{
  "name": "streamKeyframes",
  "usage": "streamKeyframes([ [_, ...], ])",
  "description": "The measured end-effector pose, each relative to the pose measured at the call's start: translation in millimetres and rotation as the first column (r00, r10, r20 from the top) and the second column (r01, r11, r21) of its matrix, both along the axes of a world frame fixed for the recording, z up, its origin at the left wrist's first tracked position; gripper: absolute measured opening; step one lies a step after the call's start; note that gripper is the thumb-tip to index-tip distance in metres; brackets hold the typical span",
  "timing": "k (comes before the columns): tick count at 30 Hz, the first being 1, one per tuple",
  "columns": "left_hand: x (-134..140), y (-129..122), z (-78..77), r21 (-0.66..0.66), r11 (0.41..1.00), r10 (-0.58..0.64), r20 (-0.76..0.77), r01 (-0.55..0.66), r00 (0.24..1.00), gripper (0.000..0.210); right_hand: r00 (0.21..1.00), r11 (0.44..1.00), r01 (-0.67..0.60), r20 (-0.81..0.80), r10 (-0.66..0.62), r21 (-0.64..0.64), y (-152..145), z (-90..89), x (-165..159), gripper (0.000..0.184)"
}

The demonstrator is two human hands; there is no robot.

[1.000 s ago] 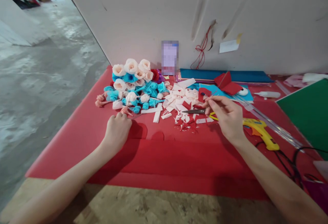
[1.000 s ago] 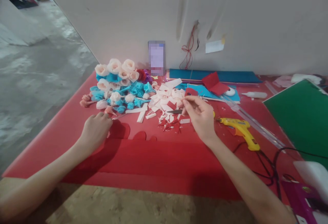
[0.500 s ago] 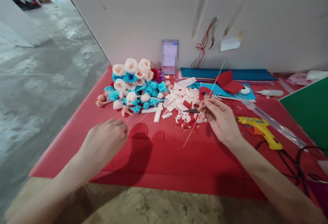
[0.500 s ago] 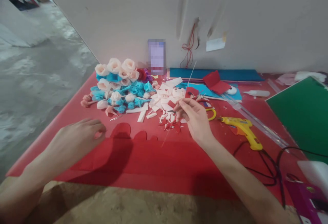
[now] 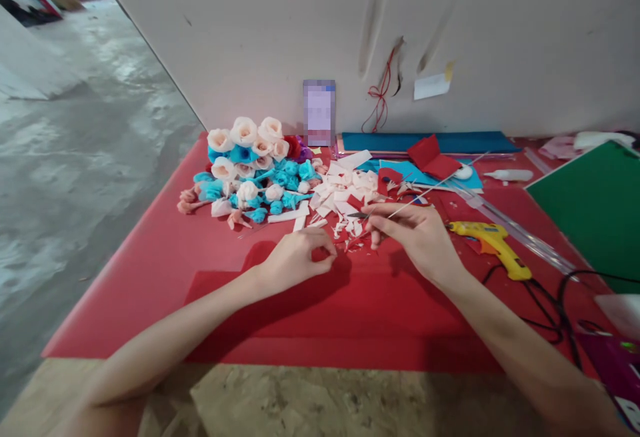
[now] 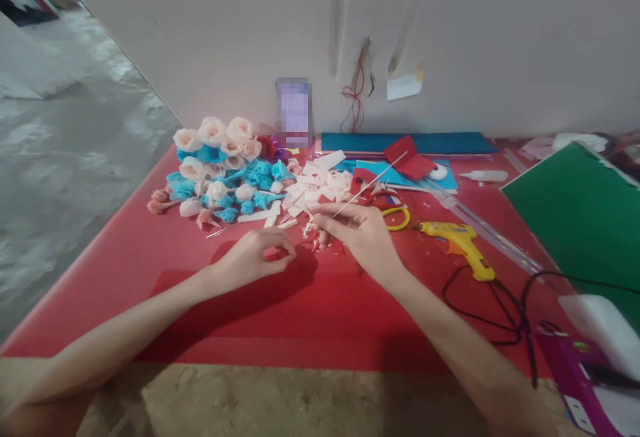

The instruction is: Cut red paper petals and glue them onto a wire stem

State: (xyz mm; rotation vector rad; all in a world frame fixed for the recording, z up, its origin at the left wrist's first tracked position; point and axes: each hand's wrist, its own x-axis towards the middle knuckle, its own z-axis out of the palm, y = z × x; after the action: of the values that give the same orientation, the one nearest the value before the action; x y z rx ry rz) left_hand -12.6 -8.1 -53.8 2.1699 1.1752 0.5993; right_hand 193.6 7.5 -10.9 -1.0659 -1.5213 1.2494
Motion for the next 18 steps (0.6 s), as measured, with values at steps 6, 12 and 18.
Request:
streamKeyframes([
  [6, 19.1, 17.6, -7.9, 0.018, 0.991, -0.137, 0.103, 0.136, 0.985, 0.013, 0.983, 0.974, 0.044, 0.165, -0.083, 0.224, -4.7, 10.3, 8.2, 0.011],
  [12, 29.0, 22.1, -4.0, 0.035, 0.974, -0.228, 0.132, 0.225, 0.965, 0.03, 0.923, 0.92, -0.105, 0.382, -0.052, 0.378, -4.2, 4.2, 10.9, 0.013],
  [18, 36.6, 21.4, -10.3, 0.139, 0.963, -0.256, 0.213, 0.231, 0.943, 0.017, 0.904, 0.89, -0.165, 0.427, -0.036, 0.425, -4.2, -0.7, 14.1, 0.008],
])
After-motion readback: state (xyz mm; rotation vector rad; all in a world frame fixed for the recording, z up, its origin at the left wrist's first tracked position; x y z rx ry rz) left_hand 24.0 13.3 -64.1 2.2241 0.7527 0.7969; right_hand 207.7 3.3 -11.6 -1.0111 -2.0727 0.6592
